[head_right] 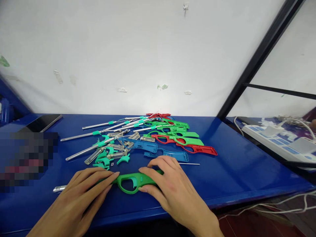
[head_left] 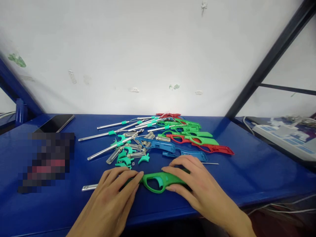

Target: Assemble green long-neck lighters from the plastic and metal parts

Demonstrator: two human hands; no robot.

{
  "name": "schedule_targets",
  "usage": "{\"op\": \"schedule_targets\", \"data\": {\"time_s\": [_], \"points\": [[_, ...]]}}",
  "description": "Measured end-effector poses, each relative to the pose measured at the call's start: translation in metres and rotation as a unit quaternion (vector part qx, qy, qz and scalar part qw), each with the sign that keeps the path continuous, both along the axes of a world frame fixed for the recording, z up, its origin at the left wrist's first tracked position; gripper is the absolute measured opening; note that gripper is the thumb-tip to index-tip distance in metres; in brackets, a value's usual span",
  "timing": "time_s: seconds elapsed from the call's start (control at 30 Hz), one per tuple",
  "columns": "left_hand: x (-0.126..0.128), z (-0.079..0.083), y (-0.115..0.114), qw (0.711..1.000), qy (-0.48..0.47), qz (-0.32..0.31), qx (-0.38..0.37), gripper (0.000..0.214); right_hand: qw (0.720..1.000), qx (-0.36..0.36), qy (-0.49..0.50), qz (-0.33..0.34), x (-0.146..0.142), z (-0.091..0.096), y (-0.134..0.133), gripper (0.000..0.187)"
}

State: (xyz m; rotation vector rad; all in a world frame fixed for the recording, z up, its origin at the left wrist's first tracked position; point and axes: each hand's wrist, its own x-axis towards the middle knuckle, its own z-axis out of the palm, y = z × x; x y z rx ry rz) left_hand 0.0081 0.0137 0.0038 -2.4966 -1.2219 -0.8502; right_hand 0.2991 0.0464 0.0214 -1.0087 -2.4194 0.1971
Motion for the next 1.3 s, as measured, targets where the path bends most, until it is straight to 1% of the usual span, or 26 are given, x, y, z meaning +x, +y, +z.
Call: {"op": "schedule_targets", "data": {"time_s": [0.13,0.27,0.37,0.47,0.53,0.63,0.73,0.83,0.93,1.1,1.23,1.3], "points": [[0.001,0.000,0.001,1.000,0.006,-0.002,0.008,0.032,0.999,0.036,0.013,0.001,0.001,-0.002,-0.001,0.029],[0.001,0.003,0.000,1.000,0.022,-0.008,0.014,0.032,0.999,0.045,0.013,0.003,0.003,-0.003,-0.001,0.033],[0.002,0.007,-0.001,0.999,0.034,-0.014,0.034,0.033,0.999,0.052,0.008,0.009,0.003,-0.001,-0.001,0.034],[0.004,0.011,0.000,0.997,0.059,-0.019,0.051,0.038,0.998,0.068,0.001,0.014,0.002,0.004,-0.001,0.034],[0.006,0.014,-0.001,0.995,0.084,-0.020,0.057,0.042,0.998,0.065,-0.009,0.010,0.001,0.007,-0.001,0.034],[0.007,0.016,-0.001,0.991,0.120,-0.021,0.059,0.045,0.999,0.039,-0.013,0.009,0.000,0.009,-0.001,0.033],[0.008,0.012,-0.002,0.991,0.114,-0.012,0.064,0.048,1.000,0.019,0.002,0.007,0.000,0.006,-0.001,0.034],[0.007,0.008,-0.002,0.997,0.059,-0.007,0.056,0.048,0.999,0.026,0.019,0.004,0.002,0.000,-0.003,0.034],[0.007,0.005,-0.002,0.998,0.017,-0.021,0.058,0.048,0.999,0.019,0.037,0.012,0.003,-0.003,-0.006,0.032],[0.000,-0.002,-0.002,0.997,0.007,-0.040,0.065,0.050,0.999,-0.014,0.048,-0.010,0.003,-0.002,-0.012,0.027],[-0.010,-0.012,-0.006,0.998,-0.001,-0.043,0.049,0.052,0.998,-0.042,0.043,-0.031,0.002,0.000,-0.013,0.032],[-0.011,-0.016,-0.008,0.998,-0.023,-0.035,0.047,0.053,0.996,-0.065,0.055,-0.029,0.003,0.000,-0.012,0.033]]}}
